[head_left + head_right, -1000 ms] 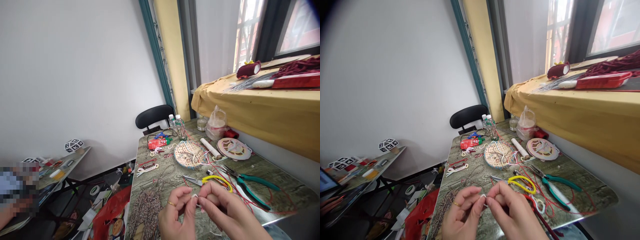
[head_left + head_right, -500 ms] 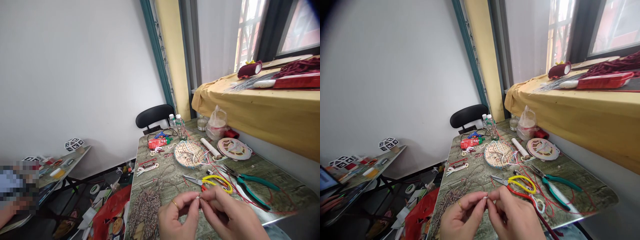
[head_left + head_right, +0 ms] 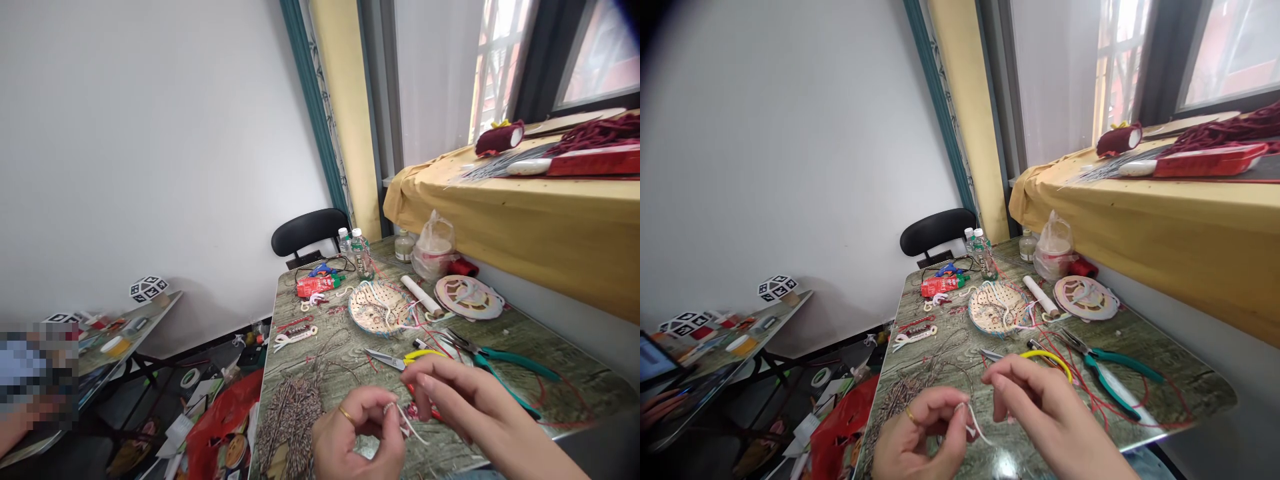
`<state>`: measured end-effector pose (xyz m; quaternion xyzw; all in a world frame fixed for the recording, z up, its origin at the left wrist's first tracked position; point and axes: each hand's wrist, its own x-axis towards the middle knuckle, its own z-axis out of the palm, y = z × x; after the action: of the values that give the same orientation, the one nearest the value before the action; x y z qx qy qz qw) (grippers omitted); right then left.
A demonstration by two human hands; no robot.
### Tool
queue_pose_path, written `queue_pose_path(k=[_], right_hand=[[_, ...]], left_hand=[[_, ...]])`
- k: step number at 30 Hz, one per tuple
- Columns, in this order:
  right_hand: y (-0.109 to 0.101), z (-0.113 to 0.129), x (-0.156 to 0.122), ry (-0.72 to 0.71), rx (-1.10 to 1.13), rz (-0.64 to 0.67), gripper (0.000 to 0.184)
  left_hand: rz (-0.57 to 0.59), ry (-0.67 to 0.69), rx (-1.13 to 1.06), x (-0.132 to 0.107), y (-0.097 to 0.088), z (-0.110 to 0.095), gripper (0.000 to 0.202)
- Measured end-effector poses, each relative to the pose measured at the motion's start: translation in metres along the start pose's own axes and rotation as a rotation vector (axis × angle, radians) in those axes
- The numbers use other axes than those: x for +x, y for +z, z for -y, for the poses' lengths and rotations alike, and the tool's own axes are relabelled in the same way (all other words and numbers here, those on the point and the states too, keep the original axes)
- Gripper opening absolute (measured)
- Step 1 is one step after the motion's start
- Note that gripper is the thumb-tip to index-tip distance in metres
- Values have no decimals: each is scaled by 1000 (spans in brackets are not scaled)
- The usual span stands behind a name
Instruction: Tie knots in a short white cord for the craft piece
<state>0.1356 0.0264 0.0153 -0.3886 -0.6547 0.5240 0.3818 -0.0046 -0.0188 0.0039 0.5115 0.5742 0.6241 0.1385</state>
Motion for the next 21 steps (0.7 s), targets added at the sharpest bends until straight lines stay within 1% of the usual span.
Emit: queue_pose_path(k=[2, 4, 6, 8, 10, 16, 18, 21], right_hand=[[-3, -1, 3, 43, 96, 95, 24], [-3, -3, 5, 88, 264, 223, 23], [0, -3, 7, 131, 435, 305, 23], [3, -4, 8, 165, 546, 321, 24], [5, -4, 8, 186, 596, 309, 25], [1, -5, 9, 337, 604, 336, 27], [2, -5, 11, 349, 601, 329, 30], [6, -6, 13, 330, 525, 311, 32]], left_hand=[[30, -25, -10, -2, 0, 5, 16], [66, -42, -23, -3, 0, 8, 17], [99, -50, -40, -3, -1, 10, 17], [108, -57, -53, -2, -1, 10, 18], [103, -64, -72, -2, -2, 10, 18], [149, -85, -163, -2, -4, 17, 14], [164, -87, -178, -2, -5, 20, 13], [176, -88, -186, -2, -5, 19, 13]])
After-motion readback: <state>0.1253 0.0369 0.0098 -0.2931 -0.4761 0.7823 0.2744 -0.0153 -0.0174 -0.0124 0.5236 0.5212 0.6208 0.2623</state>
